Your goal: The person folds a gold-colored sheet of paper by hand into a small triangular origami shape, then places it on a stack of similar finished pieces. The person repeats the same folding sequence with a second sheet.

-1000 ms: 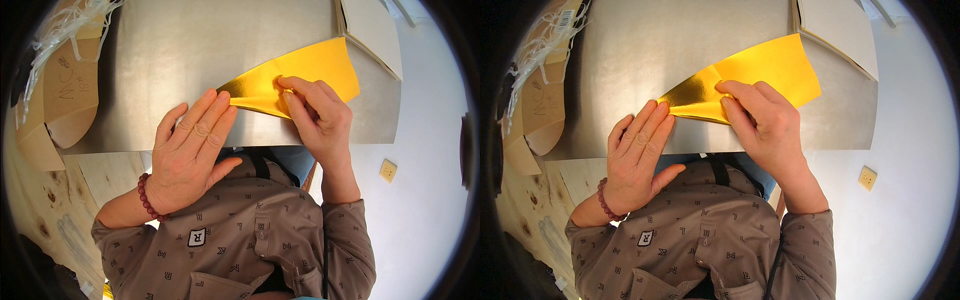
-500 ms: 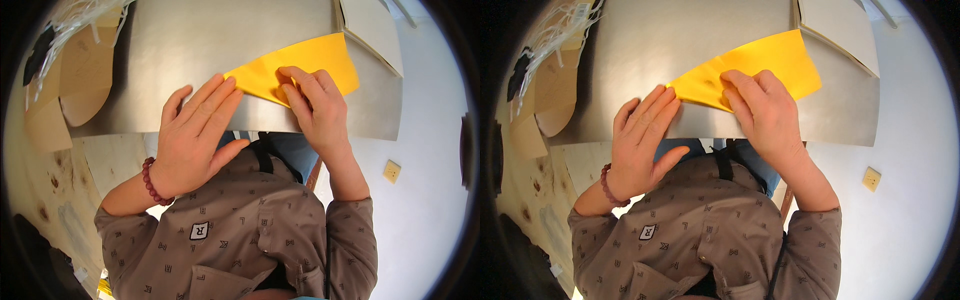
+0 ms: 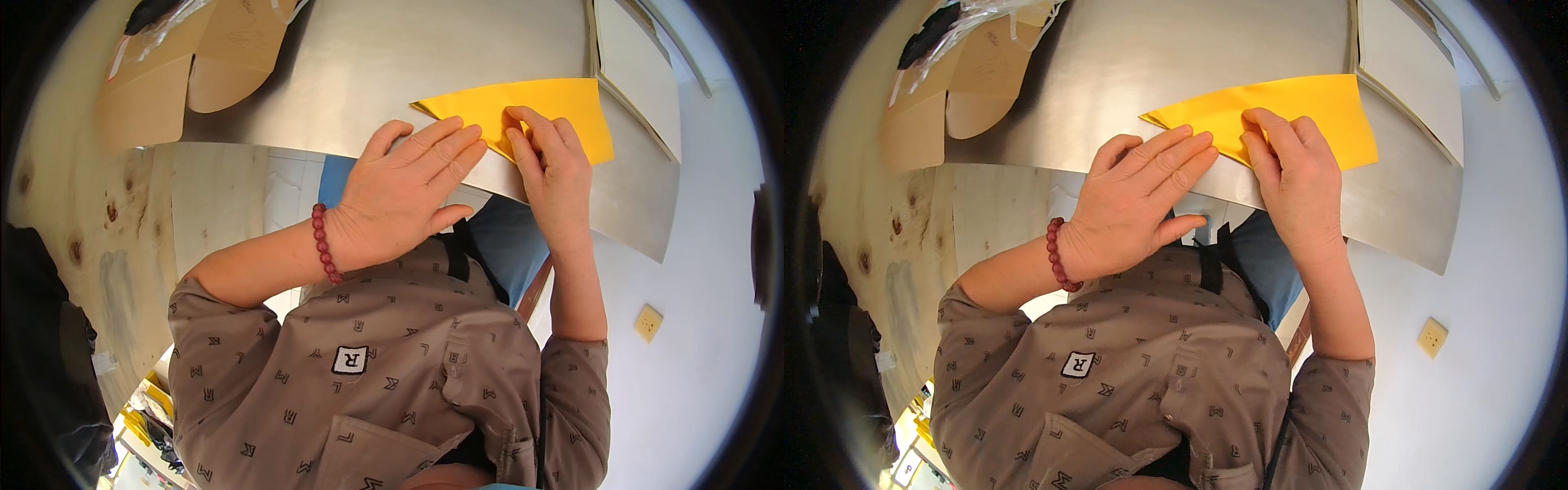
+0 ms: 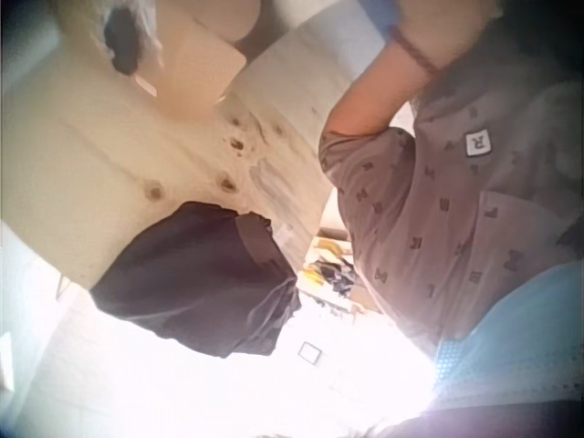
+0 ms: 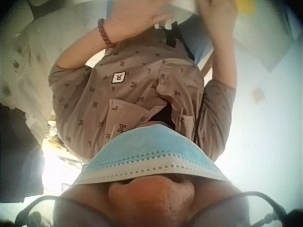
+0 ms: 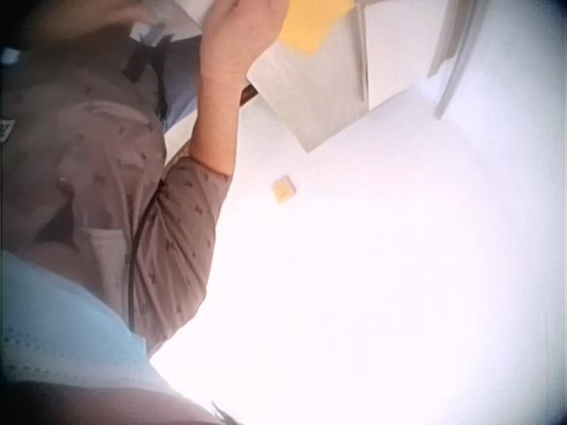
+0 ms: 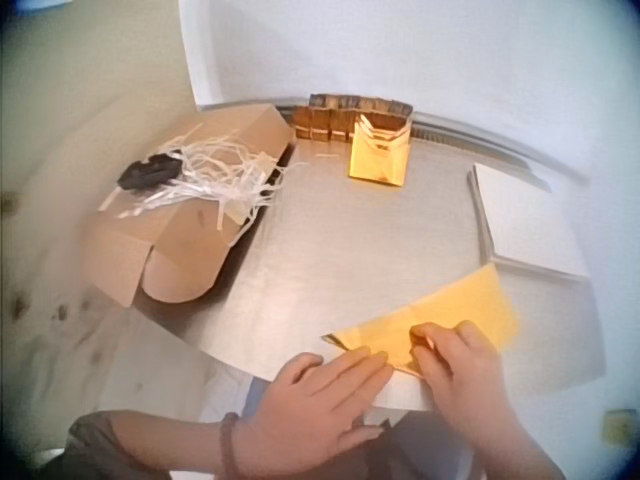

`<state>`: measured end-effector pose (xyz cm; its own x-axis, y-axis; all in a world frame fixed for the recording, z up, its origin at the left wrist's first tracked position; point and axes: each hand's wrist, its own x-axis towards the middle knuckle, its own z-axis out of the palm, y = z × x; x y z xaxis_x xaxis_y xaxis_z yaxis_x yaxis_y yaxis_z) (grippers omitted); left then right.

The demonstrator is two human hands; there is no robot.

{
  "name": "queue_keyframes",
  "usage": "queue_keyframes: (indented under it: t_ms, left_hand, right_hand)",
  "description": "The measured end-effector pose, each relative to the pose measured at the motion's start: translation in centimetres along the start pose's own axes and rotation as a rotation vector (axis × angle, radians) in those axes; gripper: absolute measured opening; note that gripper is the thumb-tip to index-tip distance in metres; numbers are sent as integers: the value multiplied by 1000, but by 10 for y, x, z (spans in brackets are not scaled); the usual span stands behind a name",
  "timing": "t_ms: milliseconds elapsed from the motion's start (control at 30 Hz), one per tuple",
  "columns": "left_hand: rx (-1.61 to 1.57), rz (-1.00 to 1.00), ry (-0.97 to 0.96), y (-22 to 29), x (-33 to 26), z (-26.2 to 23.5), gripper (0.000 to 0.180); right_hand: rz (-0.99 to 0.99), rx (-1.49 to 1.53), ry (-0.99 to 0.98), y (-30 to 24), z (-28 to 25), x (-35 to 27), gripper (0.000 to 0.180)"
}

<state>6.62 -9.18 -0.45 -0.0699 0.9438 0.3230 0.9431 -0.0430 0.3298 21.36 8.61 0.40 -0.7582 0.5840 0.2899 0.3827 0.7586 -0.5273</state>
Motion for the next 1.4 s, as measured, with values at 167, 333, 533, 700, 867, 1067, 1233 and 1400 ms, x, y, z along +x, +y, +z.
queue_keyframes:
  t_ms: [167, 333, 533, 700, 867, 1067, 1233, 1400]
  left_hand:
    - [79, -21, 0, -13, -9, -8, 67]
    - [146, -54, 66, -25, -15, -13, 64]
    - [185, -62, 77, -24, -11, -8, 61]
    - [197, -52, 66, -24, -13, -8, 63]
    - [241, -27, 90, -26, -11, -7, 63]
    - [237, -30, 58, -26, -12, -9, 64]
    - [239, -26, 53, -25, -11, -10, 63]
    - [236, -23, 57, -27, -10, -8, 63]
  right_hand:
    - [-47, -9, 19, 2, -1, 0, 20]
    - [-72, 14, 47, 4, 2, 0, 19]
    - [-2, 73, 59, -1, -9, -5, 21]
    - [-396, -205, 154, -25, -5, -11, 31]
    - [-421, -232, 96, -33, 26, -12, 33]
    - [-353, -291, 69, -14, 1, -38, 33]
    - [-269, -368, 66, -3, -28, -62, 34]
    - [-225, -253, 33, 8, -30, -71, 33]
